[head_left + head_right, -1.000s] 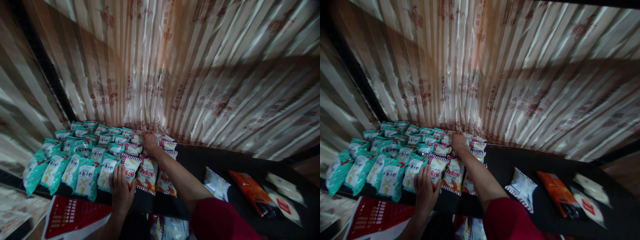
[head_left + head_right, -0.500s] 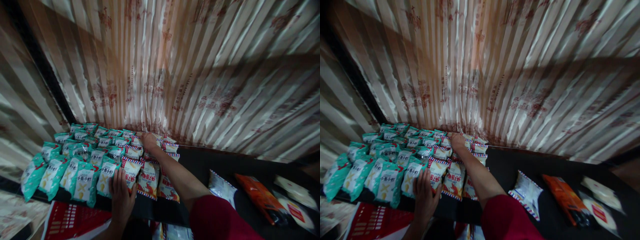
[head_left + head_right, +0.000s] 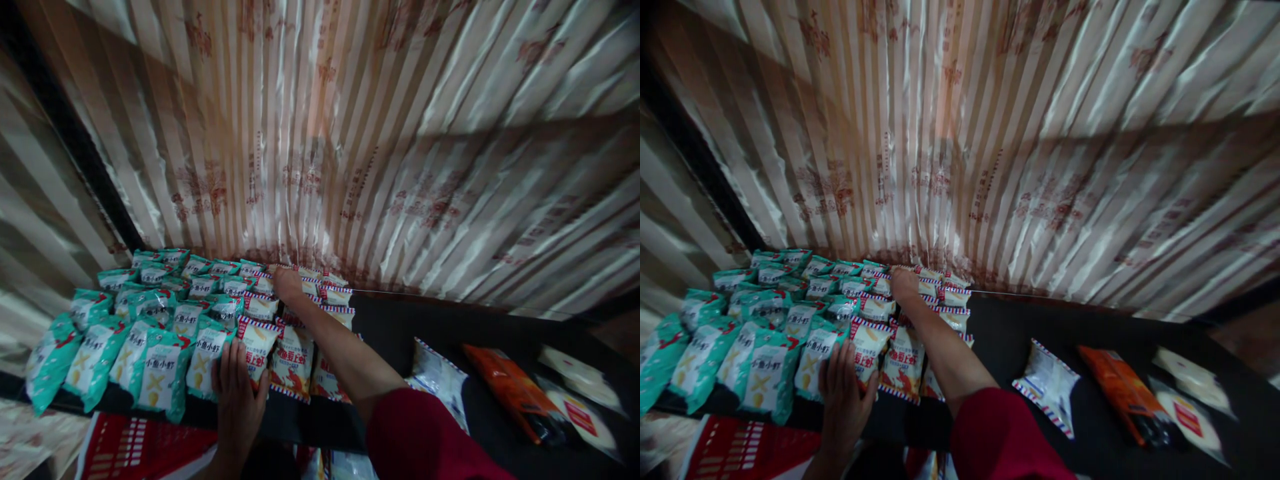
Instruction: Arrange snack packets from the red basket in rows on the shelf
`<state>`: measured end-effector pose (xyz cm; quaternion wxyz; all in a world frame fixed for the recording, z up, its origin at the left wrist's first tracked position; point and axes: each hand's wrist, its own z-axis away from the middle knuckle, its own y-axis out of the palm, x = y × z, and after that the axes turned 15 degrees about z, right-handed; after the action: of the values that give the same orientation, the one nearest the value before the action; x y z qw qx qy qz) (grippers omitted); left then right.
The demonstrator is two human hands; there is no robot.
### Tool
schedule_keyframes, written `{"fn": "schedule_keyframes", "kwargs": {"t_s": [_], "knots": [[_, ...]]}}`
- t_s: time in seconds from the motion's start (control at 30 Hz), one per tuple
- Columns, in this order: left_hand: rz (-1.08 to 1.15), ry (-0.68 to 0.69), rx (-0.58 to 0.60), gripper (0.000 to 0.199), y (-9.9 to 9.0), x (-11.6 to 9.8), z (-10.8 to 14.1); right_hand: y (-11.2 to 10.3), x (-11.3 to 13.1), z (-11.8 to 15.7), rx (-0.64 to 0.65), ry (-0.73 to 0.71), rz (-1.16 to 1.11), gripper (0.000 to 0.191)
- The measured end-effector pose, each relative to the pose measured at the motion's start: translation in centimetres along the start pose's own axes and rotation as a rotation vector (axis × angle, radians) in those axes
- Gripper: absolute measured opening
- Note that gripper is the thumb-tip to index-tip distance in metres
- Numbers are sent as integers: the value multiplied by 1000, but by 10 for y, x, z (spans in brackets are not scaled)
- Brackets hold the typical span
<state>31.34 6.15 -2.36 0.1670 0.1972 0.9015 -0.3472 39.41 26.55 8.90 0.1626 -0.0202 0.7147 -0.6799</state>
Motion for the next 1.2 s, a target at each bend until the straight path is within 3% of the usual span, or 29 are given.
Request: {"fn": "schedule_keyframes", "kwargs": {"t_s": [0.33, 0.63, 1.2], "knots": [[-13, 14, -15, 76, 0, 0, 1, -4, -24, -8, -43, 38, -67, 35], [-21, 15, -29, 80, 4, 0, 1, 7, -62, -22, 70, 58, -91, 40], [-14, 18, -35, 79, 3, 0, 1, 11, -55, -32, 185, -175, -175, 58]]}}
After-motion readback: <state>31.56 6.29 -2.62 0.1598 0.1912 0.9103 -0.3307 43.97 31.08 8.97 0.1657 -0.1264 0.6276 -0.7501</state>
